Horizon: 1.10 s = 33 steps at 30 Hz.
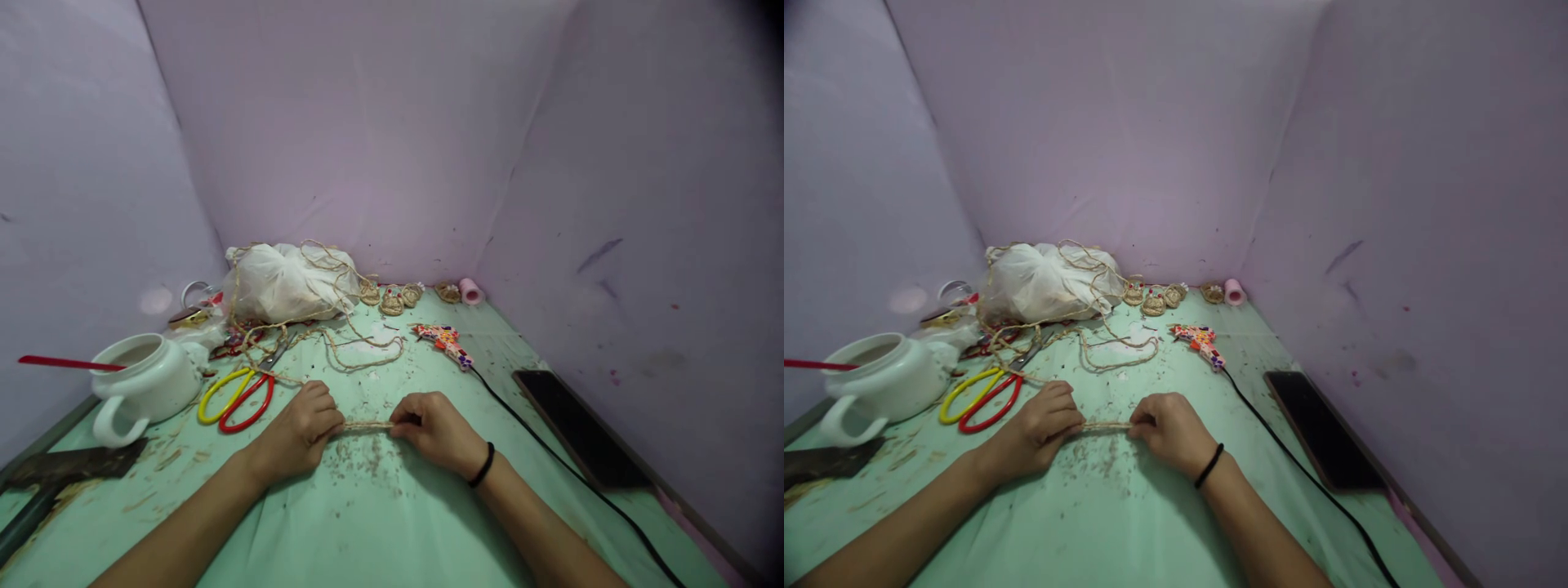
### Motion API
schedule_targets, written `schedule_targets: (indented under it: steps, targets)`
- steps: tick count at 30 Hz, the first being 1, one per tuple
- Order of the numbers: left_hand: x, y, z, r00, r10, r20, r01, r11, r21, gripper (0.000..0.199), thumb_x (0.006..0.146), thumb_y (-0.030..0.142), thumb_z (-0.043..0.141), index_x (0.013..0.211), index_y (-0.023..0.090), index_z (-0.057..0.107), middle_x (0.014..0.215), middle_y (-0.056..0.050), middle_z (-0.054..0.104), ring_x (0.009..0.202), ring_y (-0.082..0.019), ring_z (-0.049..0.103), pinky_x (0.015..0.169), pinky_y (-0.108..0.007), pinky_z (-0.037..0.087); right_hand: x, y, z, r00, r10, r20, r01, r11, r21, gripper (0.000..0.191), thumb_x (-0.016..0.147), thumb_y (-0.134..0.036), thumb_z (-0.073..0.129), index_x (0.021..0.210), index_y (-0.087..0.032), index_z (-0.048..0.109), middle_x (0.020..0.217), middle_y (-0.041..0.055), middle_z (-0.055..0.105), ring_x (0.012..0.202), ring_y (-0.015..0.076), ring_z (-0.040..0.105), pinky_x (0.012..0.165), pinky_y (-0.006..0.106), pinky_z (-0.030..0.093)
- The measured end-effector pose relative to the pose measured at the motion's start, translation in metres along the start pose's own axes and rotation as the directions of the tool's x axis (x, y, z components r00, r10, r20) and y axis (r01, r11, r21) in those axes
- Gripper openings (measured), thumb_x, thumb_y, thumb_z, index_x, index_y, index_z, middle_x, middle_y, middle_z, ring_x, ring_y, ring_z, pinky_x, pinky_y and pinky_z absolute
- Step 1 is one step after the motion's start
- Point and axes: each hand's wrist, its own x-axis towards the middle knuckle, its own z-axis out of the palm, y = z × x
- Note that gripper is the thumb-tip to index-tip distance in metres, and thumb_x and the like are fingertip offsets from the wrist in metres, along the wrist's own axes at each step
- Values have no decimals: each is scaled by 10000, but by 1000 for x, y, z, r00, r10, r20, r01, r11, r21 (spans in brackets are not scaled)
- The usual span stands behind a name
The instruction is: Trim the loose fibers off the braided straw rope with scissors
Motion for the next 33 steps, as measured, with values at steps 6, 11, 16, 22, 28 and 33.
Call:
schedule_targets:
  steps: [6, 11, 16, 22, 28, 33]
  targets:
    - [1, 0, 1, 999, 26, -38, -28, 998, -60, 208, 795, 95, 417, 663, 154, 566, 570, -39, 503, 681, -167, 434, 655, -317, 376, -5, 2, 3, 999, -34, -19, 34, 999, 1, 52, 679, -142, 583, 658, -162, 625, 585, 1, 622, 517, 100, 494, 502, 208, 338]
    - [1, 2, -1, 999, 39, -24, -39, 999, -24, 202, 787, 81, 411, 671, 152, 561, 577, -40, 503, 682, -168, 433, 653, -314, 373, -4, 0, 1, 998, -63, -27, 62, 998, -15, 55, 679, -134, 585, 658, -163, 627, 618, 8, 639, 552, 106, 523, 531, 208, 353]
    - [1, 6, -4, 999, 36, 20, -37, 997, 66, 186, 761, 48, 397, 712, 140, 551, 636, -53, 508, 696, -172, 428, 611, -307, 361, -5, -1, -6, 997, -72, 22, 73, 995, -68, 54, 705, -162, 585, 694, -180, 634, 664, 2, 649, 602, 109, 548, 570, 209, 362]
    - [3, 20, 0, 996, 87, -26, -83, 990, 115, 172, 672, 23, 423, 697, 157, 527, 615, -38, 481, 646, -167, 407, 686, -373, 379, -11, -18, -7, 991, -124, 50, 133, 947, -292, 324, 677, -418, 629, 935, -223, 611, 844, 37, 635, 771, 178, 547, 646, 263, 357]
    - [8, 33, 15, 988, 44, -148, -17, 984, 179, 136, 676, 53, 445, 619, 171, 483, 573, -18, 460, 596, -150, 399, 727, -413, 374, -10, -36, 18, 981, -186, 56, 193, 897, -397, 195, 841, -239, 392, 873, -198, 581, 813, 45, 616, 760, 178, 528, 604, 276, 325]
    - [9, 33, 15, 987, -13, -159, 34, 991, 128, 166, 751, 83, 427, 627, 165, 501, 569, -20, 470, 589, -147, 403, 682, -387, 367, -8, -26, 23, 976, -219, 10, 207, 905, -371, 190, 845, -241, 394, 843, -200, 580, 764, 33, 598, 691, 149, 528, 579, 256, 312]
